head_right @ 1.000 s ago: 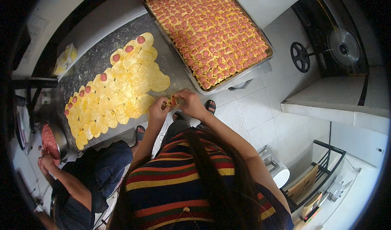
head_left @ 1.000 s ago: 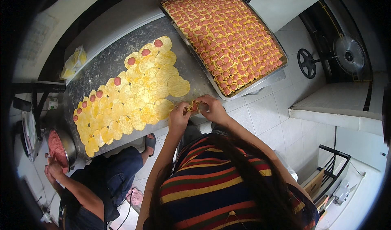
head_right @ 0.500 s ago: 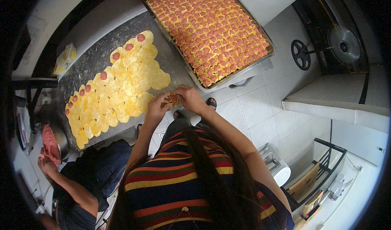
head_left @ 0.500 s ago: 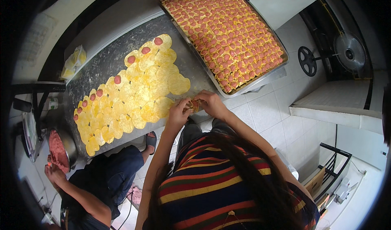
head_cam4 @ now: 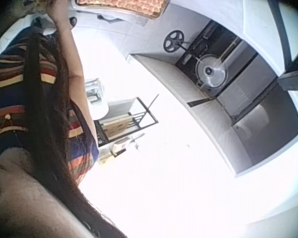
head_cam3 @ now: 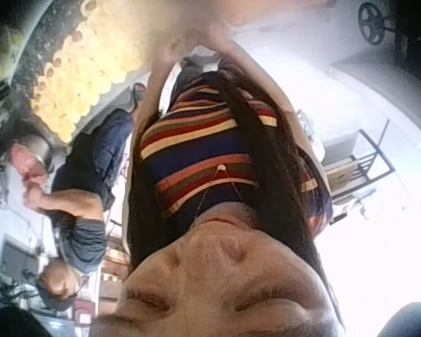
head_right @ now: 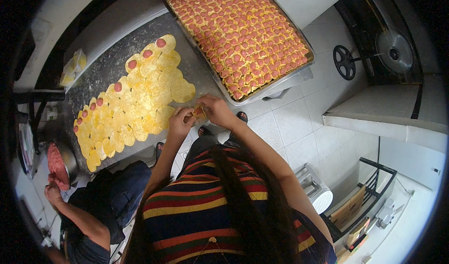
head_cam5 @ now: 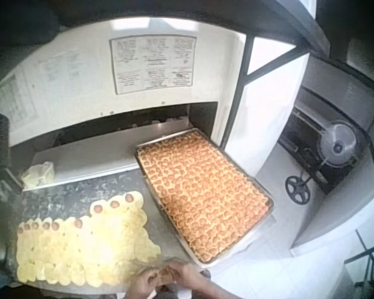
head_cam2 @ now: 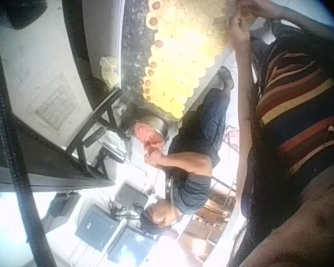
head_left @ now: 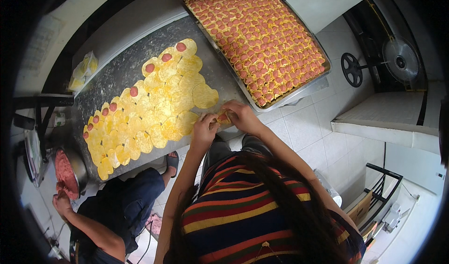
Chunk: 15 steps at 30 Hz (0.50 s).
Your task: The person places small round meat slices onto yellow dough pieces arranged on a metal table. They then place the filled dough pieces onto a large metal tray. Another person is visible on the left, also handling meat slices.
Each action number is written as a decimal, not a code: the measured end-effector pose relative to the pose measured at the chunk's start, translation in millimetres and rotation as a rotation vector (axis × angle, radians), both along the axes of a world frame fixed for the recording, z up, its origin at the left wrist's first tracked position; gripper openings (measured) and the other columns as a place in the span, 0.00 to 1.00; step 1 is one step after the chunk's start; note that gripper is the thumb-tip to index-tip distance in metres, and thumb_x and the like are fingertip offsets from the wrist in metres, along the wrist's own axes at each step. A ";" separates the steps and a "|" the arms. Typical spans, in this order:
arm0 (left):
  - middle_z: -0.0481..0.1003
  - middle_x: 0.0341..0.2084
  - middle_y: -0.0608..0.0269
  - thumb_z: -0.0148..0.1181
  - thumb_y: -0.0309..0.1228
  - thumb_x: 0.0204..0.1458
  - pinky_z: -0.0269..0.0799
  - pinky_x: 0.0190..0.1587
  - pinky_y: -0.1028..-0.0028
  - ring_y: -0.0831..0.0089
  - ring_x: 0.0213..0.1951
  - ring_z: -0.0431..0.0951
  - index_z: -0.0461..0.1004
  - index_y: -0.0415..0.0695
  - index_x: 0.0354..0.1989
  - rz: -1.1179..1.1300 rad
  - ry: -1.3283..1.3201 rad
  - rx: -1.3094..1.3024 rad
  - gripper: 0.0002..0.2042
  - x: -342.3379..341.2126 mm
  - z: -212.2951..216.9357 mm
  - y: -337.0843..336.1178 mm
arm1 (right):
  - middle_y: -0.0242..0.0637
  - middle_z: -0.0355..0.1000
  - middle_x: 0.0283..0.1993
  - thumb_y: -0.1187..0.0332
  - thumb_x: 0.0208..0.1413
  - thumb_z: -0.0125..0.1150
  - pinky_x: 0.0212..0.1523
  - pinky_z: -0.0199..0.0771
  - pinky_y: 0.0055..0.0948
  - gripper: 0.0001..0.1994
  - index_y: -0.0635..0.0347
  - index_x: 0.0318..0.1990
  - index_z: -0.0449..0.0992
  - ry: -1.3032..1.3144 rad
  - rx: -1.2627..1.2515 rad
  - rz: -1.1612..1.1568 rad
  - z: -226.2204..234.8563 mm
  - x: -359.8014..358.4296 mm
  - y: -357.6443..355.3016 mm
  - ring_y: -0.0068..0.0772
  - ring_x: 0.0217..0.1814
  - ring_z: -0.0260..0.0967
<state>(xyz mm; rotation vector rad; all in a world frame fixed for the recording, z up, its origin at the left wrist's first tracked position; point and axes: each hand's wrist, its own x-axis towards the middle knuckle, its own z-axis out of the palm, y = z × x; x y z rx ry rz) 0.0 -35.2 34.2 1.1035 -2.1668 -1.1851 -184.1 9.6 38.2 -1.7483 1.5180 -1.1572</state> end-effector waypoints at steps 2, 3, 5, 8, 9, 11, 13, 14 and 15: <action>0.74 0.35 0.51 0.62 0.21 0.41 0.74 0.37 0.68 0.61 0.34 0.77 0.73 0.39 0.41 0.025 0.027 -0.043 0.15 -0.3 -0.8 -0.1 | 0.47 0.69 0.39 0.81 0.38 0.60 0.39 0.72 0.38 0.18 0.63 0.42 0.73 0.027 0.003 -0.029 3.7 0.6 5.2 0.51 0.41 0.69; 0.74 0.34 0.52 0.63 0.21 0.40 0.75 0.36 0.70 0.63 0.33 0.78 0.73 0.39 0.40 0.038 0.041 -0.063 0.16 -0.6 -1.8 0.2 | 0.47 0.69 0.39 0.81 0.38 0.60 0.39 0.72 0.38 0.18 0.63 0.42 0.73 0.029 0.058 -0.035 5.7 1.5 10.8 0.51 0.41 0.69; 0.75 0.34 0.52 0.64 0.20 0.40 0.75 0.36 0.69 0.63 0.33 0.79 0.73 0.39 0.41 0.013 0.046 -0.112 0.16 -1.7 -6.6 -1.6 | 0.47 0.69 0.39 0.81 0.37 0.60 0.39 0.71 0.39 0.19 0.63 0.42 0.73 0.003 0.120 -0.060 3.9 3.1 14.1 0.52 0.41 0.69; 0.75 0.33 0.52 0.64 0.20 0.39 0.76 0.36 0.70 0.63 0.34 0.79 0.73 0.39 0.42 -0.009 0.031 -0.115 0.18 -1.8 -11.5 -3.1 | 0.47 0.69 0.37 0.81 0.37 0.59 0.40 0.71 0.40 0.17 0.63 0.41 0.73 -0.017 0.133 -0.074 -3.5 9.3 11.0 0.52 0.39 0.69; 0.75 0.33 0.52 0.64 0.20 0.40 0.76 0.36 0.70 0.64 0.35 0.79 0.72 0.39 0.43 -0.013 0.021 -0.104 0.18 -1.1 -11.7 -3.4 | 0.47 0.69 0.37 0.80 0.37 0.59 0.40 0.71 0.40 0.17 0.63 0.40 0.73 0.019 0.134 -0.054 -2.1 9.2 7.7 0.52 0.39 0.69; 0.76 0.33 0.52 0.63 0.20 0.40 0.76 0.36 0.70 0.64 0.35 0.79 0.72 0.38 0.43 0.010 -0.005 -0.025 0.18 -0.4 -8.3 -2.4 | 0.47 0.68 0.37 0.80 0.38 0.59 0.40 0.71 0.40 0.16 0.63 0.40 0.72 0.065 0.126 -0.006 -1.5 9.3 2.2 0.52 0.39 0.68; 0.76 0.34 0.52 0.63 0.19 0.40 0.76 0.36 0.71 0.65 0.36 0.80 0.72 0.37 0.43 0.022 -0.016 0.022 0.18 0.6 -7.8 -1.5 | 0.47 0.68 0.38 0.80 0.38 0.58 0.40 0.71 0.40 0.17 0.63 0.40 0.72 0.087 0.107 0.049 -1.9 9.6 -0.6 0.52 0.40 0.68; 0.76 0.34 0.52 0.63 0.19 0.40 0.76 0.36 0.71 0.65 0.36 0.80 0.72 0.37 0.43 0.032 -0.014 0.027 0.18 2.5 -8.7 -1.6 | 0.46 0.68 0.38 0.79 0.37 0.59 0.40 0.71 0.41 0.17 0.63 0.40 0.71 0.078 0.077 0.029 -1.4 10.3 -0.3 0.52 0.40 0.68; 0.76 0.35 0.52 0.63 0.19 0.40 0.76 0.36 0.71 0.65 0.36 0.80 0.72 0.37 0.43 0.041 -0.012 0.033 0.18 3.7 -9.0 -1.9 | 0.46 0.68 0.38 0.79 0.37 0.59 0.40 0.71 0.41 0.18 0.63 0.41 0.71 0.068 0.048 0.010 -0.4 11.4 1.0 0.52 0.41 0.68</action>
